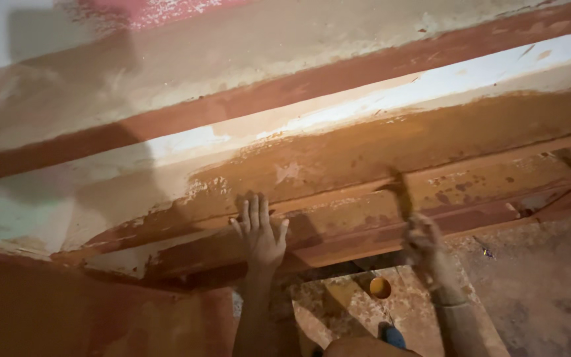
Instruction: The person paints a wooden shelf with a brush, applying a light brown coat over existing red and white paint. They hold the shelf with one hand while brushing with the other, working along the length of the shelf.
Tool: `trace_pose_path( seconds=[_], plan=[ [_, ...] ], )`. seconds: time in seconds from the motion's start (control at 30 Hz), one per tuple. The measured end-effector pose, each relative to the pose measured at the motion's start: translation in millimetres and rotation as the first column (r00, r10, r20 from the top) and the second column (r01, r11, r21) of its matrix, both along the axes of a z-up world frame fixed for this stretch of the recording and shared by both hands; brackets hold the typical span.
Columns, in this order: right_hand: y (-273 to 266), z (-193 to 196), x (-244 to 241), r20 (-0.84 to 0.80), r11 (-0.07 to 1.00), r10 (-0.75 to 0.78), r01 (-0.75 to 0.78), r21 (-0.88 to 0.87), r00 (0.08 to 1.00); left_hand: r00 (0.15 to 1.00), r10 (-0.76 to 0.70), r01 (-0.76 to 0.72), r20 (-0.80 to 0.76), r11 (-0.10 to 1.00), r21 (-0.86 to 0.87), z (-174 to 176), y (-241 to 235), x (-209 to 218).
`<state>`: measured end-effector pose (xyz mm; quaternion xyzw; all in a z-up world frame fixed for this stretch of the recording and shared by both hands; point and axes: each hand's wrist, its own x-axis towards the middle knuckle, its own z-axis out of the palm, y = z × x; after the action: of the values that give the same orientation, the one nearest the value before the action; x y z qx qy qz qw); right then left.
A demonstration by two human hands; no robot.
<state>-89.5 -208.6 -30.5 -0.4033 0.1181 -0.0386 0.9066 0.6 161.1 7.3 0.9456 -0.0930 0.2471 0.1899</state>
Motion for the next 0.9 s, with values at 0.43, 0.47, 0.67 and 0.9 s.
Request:
trace_pose_path(
  seconds=[0.43, 0.47, 0.67, 0.9],
  plan=[
    [27, 23, -3, 0.074, 0.985, -0.086, 0.096, -0.140, 0.994, 0.999, 0.019, -0.018, 0.042, 0.999, -0.037, 1, -11, -4],
    [46, 24, -5, 0.101, 0.990, -0.011, 0.025, -0.137, 0.995, 0.998, 0.025, -0.023, 0.050, 0.999, -0.034, 0, -11, -4],
    [132, 23, -23, 0.034, 0.915, 0.404, -0.404, -0.008, 0.914, 0.998, 0.052, -0.051, 0.039, 0.998, -0.019, -3, -9, -1],
    [72, 19, 8, 0.375, 0.773, 0.433, -0.552, 0.313, 0.819, 0.999, 0.040, -0.038, 0.036, 0.998, -0.051, -3, -9, -3]
  ],
)
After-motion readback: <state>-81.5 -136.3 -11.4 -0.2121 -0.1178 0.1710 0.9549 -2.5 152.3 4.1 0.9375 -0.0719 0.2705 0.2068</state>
